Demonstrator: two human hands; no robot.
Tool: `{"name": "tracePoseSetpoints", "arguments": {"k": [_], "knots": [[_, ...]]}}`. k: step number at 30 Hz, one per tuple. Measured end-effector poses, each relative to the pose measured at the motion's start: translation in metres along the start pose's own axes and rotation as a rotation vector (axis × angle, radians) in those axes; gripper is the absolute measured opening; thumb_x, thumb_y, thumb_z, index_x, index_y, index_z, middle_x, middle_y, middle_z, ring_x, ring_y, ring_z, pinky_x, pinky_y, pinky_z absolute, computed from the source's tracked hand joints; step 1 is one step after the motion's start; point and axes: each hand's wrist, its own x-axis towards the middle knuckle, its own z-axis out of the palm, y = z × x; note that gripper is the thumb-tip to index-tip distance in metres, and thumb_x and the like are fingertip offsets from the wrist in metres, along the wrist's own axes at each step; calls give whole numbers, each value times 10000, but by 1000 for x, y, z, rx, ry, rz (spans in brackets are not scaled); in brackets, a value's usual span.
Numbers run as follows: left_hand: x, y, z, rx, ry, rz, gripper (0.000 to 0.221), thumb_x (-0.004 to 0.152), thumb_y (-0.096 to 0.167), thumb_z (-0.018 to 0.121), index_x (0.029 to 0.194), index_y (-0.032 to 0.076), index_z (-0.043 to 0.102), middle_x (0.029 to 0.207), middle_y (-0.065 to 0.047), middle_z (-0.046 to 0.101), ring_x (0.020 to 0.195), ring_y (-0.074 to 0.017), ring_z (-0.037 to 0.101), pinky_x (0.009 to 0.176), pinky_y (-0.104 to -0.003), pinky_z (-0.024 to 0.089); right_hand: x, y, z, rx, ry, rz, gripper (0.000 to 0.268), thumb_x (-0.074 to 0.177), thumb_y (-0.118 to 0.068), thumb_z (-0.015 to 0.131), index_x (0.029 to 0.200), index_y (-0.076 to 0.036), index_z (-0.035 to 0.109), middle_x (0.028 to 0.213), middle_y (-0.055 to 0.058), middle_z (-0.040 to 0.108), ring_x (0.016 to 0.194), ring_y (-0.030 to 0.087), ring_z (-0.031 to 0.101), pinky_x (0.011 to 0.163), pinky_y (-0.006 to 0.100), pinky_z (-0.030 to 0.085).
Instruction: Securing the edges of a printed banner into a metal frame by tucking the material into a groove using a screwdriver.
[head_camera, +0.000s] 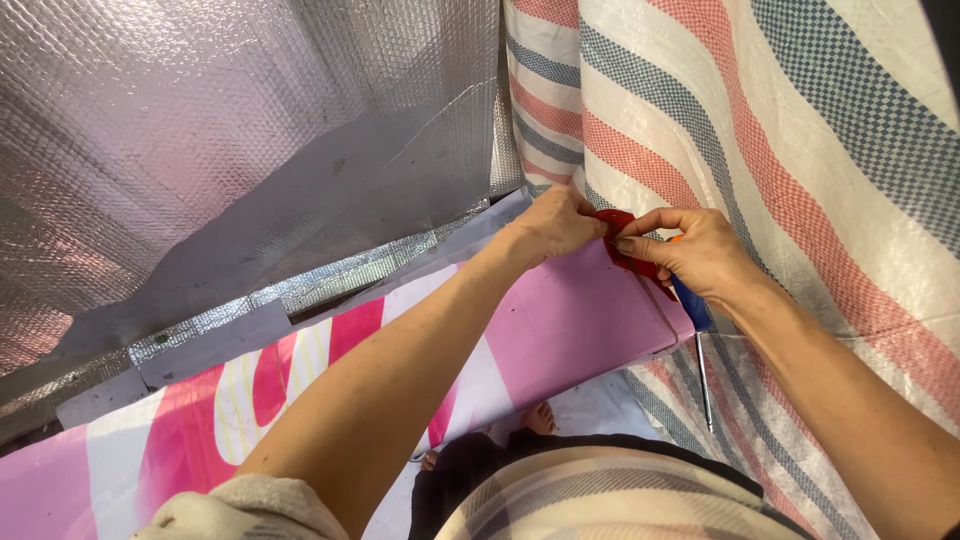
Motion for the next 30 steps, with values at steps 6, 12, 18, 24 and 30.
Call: {"name": "tracePoseSetpoints", "arguments": {"k": [6, 12, 18, 24, 30], "knots": [[-12, 13, -2, 145, 58, 67, 254, 793, 240, 676, 989, 192, 831, 905, -102, 779, 940, -285, 773, 797, -403, 644, 2, 14, 2, -14, 35, -146, 244, 782, -82, 885, 988, -13, 776, 944, 155, 600, 486, 146, 584, 414, 274, 550], [-18, 18, 2, 269, 130, 118, 263, 825, 200, 647, 1012, 157, 827, 887, -106, 774, 915, -295, 780, 771, -407, 646, 2, 14, 4, -50, 50, -171, 221, 791, -57, 857, 989, -3, 777, 1018, 143, 587, 481, 161, 589, 407, 281, 555], [-46, 30, 11, 296, 279, 167, 236, 829, 114, 628, 965, 69, 816, 860, -131, 729, 819, -285, 757, 716, -402, 646, 8, 21, 7, -123, 89, -214, 211, 767, -97, 881, 957, -55, 797, 1018, 119, 625, 444, 177, 605, 383, 263, 533], [-72, 44, 13, 302, 319, 187, 233, 865, 87, 618, 994, 10, 795, 968, -166, 672, 932, -338, 720, 798, -452, 628, 9, 23, 9, -172, 122, -230, 167, 772, -138, 879, 924, -127, 809, 999, 71, 663, 431, 164, 615, 365, 242, 520], [-83, 48, 18, 278, 356, 171, 217, 874, 34, 584, 971, 15, 777, 963, -131, 625, 965, -311, 684, 835, -425, 587, 12, 24, 9, -234, 139, -244, 156, 788, -118, 860, 931, -159, 811, 994, 56, 680, 466, 170, 632, 445, 274, 528]]}}
